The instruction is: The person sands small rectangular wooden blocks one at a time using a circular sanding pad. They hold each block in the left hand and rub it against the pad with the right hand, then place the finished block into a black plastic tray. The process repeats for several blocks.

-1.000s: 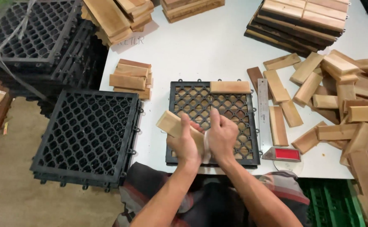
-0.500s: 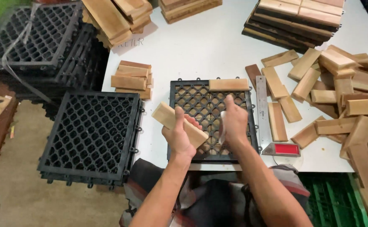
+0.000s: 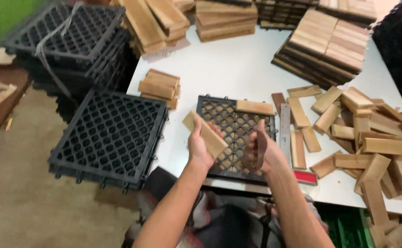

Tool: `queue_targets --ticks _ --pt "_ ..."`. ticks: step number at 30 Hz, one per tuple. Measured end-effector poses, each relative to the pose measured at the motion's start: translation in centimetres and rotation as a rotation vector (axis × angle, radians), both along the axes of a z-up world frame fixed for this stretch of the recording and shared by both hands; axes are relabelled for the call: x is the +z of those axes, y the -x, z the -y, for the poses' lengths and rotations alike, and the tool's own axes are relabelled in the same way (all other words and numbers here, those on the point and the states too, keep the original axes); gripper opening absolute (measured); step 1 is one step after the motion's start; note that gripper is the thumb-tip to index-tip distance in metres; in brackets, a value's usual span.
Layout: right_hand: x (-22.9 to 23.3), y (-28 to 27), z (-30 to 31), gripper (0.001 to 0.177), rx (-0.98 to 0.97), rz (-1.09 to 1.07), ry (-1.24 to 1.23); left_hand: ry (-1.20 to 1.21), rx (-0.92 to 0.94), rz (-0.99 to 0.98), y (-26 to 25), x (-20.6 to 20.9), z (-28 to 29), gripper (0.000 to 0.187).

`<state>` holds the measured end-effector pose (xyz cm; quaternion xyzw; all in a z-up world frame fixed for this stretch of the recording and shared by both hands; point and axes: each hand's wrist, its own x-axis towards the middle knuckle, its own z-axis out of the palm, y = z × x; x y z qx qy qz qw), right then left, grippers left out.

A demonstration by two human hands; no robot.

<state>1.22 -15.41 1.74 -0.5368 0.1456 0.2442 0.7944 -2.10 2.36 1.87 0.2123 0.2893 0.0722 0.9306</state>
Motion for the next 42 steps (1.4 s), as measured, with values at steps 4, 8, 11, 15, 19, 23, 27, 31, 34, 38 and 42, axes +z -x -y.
queue_targets --ticks 4,8,11,15,19,23,27,31,34,38,42 --pt "1.8 -0.1 -0.2 0.063 -0.097 0.239 0.070 0.043 0.022 0.062 -3.1 0.0 -0.5 0.049" --pt "-3.1 1.0 0.7 0.037 -0.218 0.327 -0.031 0.076 0.039 0.026 -1.2 0.3 0.9 0.048" --pt "-5.3 -1.0 0.9 0.022 -0.231 0.273 -0.062 0.032 0.008 0.046 -2.5 0.0 0.2 0.049" --pt "-4.1 -1.9 0.2 0.012 -0.158 0.335 -0.005 -0.031 0.018 -0.002 -3.3 -1.3 -0.1 0.047" --pt "-4.8 -2.4 -0.1 0.012 -0.137 0.235 0.067 -0.032 -0.024 -0.005 -4.1 -1.3 0.5 0.045" --pt "1.1 1.2 -4.4 0.032 -0.079 0.254 0.169 -0.150 -0.013 0.009 -4.3 -2.3 1.5 0.031" --pt "2.6 0.5 -6.0 0.052 -0.048 0.122 0.274 -0.455 0.032 -0.141 -3.3 -1.5 3.3 0.031" --pt "1.1 0.1 -5.6 0.052 -0.096 -0.144 0.278 -0.121 -0.055 -0.032 -3.6 -1.7 1.9 0.035" --pt "2.6 1.3 -6.1 0.043 -0.142 0.012 0.184 -0.119 -0.059 -0.061 -3.6 -0.2 1.9 0.032" --pt "2.1 1.1 -6.2 0.048 -0.138 0.173 0.461 -0.166 0.027 -0.126 -2.4 -0.9 3.1 0.032" --pt "-0.7 -1.3 -4.4 0.048 -0.191 0.182 0.490 -0.138 0.009 -0.043 -2.8 -2.1 2.4 0.035"
